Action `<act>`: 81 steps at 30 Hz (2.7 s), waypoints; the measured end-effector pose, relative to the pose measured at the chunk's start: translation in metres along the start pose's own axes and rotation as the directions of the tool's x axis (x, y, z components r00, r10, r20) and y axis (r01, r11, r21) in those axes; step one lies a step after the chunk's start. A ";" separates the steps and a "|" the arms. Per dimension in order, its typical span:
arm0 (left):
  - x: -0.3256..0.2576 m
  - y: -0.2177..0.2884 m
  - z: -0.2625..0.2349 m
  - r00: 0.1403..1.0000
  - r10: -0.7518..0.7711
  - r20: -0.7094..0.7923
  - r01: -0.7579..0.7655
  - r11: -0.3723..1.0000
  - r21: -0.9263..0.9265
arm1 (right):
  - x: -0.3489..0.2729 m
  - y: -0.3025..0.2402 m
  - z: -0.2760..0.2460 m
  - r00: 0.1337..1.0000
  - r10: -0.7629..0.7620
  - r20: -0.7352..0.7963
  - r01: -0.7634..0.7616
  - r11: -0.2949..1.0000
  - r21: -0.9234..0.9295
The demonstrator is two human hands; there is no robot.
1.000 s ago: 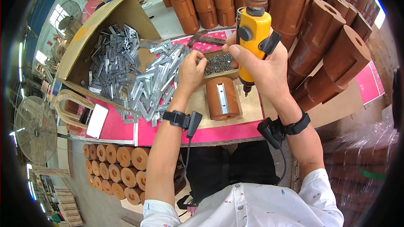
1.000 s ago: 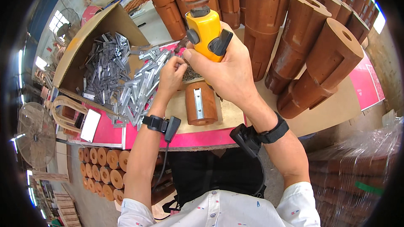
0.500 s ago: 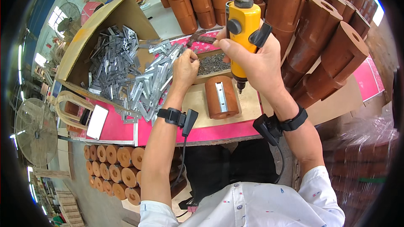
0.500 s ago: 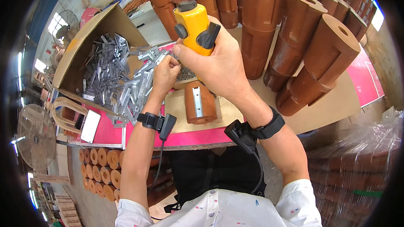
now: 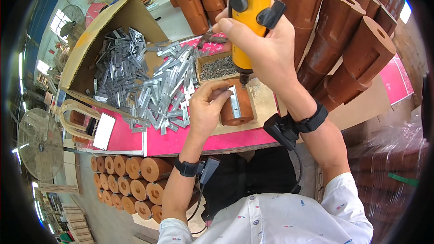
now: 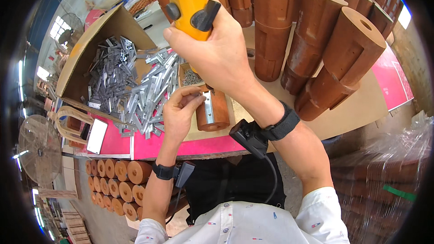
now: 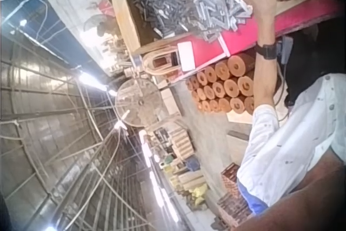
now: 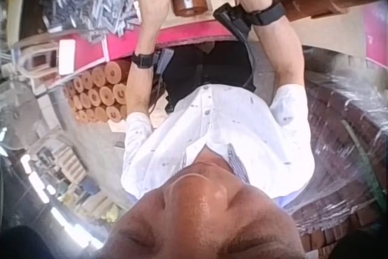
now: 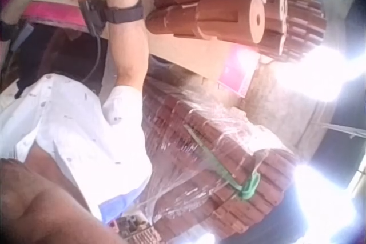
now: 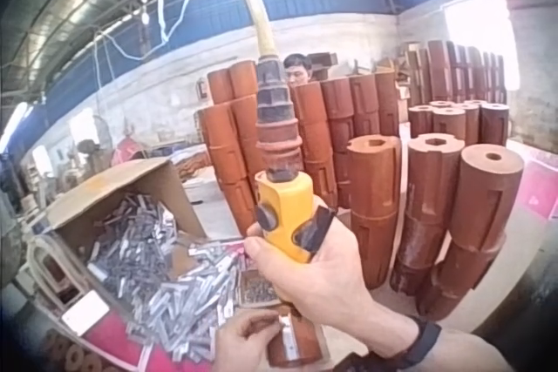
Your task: Attaching metal brackets to wooden cylindrical furniture components using a pneumatic screwdriver.
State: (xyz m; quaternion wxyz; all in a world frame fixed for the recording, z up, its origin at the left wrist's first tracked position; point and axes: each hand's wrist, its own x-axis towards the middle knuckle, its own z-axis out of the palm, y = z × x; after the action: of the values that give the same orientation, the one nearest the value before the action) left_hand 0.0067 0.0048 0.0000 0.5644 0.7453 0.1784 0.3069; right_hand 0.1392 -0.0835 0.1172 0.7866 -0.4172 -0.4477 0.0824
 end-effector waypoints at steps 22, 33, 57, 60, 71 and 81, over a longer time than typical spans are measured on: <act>-0.008 0.010 0.006 1.000 -0.015 -0.018 0.014 0.998 -0.064 | -0.003 0.013 0.016 0.998 0.061 0.014 -0.060 0.998 -0.015; -0.010 0.007 0.010 0.999 -0.041 -0.032 0.040 0.998 -0.056 | -0.003 0.014 0.015 0.999 0.040 0.010 -0.040 0.998 -0.058; 0.007 0.005 0.003 0.976 0.218 0.022 -0.215 0.932 0.291 | -0.005 0.040 0.013 1.000 -0.020 0.012 0.022 0.989 -0.148; 0.007 0.006 0.003 0.984 0.180 0.008 -0.175 0.944 0.281 | -0.005 0.042 0.013 1.000 -0.025 0.011 0.026 0.988 -0.152; 0.005 0.006 -0.003 0.994 0.077 0.073 -0.098 0.938 0.332 | -0.006 0.044 0.011 0.995 -0.082 0.057 0.094 0.963 -0.254; -0.005 0.003 -0.014 0.946 -0.027 0.323 -0.083 0.943 0.322 | -0.011 0.044 0.014 0.991 -0.076 0.113 0.104 0.958 -0.266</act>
State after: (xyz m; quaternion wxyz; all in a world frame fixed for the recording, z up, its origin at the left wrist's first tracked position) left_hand -0.0061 0.0109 0.0039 0.4479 0.8721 0.1219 0.1544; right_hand 0.1326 -0.0526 0.0820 0.7011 -0.4953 -0.5129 0.0057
